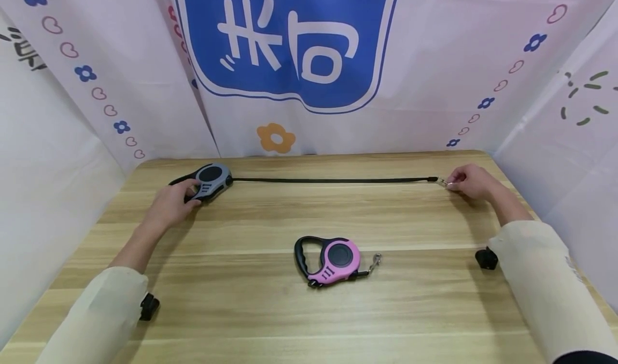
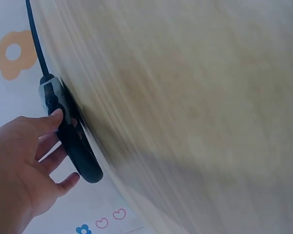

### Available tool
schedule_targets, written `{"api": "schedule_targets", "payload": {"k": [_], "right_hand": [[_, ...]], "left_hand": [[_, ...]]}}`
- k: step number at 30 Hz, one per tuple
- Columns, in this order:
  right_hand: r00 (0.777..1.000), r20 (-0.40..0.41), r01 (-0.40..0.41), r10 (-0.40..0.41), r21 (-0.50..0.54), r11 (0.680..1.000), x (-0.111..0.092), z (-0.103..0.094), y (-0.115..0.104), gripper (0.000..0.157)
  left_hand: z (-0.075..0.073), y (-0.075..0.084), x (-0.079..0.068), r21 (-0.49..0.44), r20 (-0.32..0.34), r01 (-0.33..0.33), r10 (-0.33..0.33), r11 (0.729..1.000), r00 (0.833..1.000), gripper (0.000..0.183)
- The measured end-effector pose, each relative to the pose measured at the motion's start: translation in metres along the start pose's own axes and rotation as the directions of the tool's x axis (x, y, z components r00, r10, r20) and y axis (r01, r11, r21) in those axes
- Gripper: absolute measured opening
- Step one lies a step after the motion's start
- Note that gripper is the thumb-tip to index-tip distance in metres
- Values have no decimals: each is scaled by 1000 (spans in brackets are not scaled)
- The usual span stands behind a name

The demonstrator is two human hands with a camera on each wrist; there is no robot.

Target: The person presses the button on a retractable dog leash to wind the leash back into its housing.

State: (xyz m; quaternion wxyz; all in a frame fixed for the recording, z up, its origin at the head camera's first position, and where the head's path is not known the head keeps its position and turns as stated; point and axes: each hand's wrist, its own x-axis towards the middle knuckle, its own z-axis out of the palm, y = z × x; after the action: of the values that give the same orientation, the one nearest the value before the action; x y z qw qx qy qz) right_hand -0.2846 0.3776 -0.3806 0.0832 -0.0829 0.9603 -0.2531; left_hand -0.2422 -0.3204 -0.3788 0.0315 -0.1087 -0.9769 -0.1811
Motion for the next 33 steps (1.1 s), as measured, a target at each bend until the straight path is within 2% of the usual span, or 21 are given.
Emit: {"api": "schedule_targets", "payload": {"k": [7, 13, 21, 25, 33], "right_hand": [[997, -41, -50, 59, 188, 981, -8, -5, 7, 24], [990, -122, -25, 65, 304, 952, -11, -10, 9, 31], [979, -188, -3, 73, 347, 938, -12, -12, 4, 32], [979, -190, -10, 79, 338, 941, -12, -11, 2, 31], [978, -195, -12, 77, 314, 949, -13, -10, -1, 30]], "left_hand": [[-6, 7, -2, -38, -44, 24, -25, 999, 999, 43], [-13, 14, -4, -58, -101, -3, -2, 998, 995, 38], [-20, 21, -4, -65, -202, -37, 23, 997, 979, 31], [-22, 22, -2, -75, -243, -55, 35, 996, 969, 28], [-28, 26, -3, -142, -276, -43, 2, 989, 961, 25]]}}
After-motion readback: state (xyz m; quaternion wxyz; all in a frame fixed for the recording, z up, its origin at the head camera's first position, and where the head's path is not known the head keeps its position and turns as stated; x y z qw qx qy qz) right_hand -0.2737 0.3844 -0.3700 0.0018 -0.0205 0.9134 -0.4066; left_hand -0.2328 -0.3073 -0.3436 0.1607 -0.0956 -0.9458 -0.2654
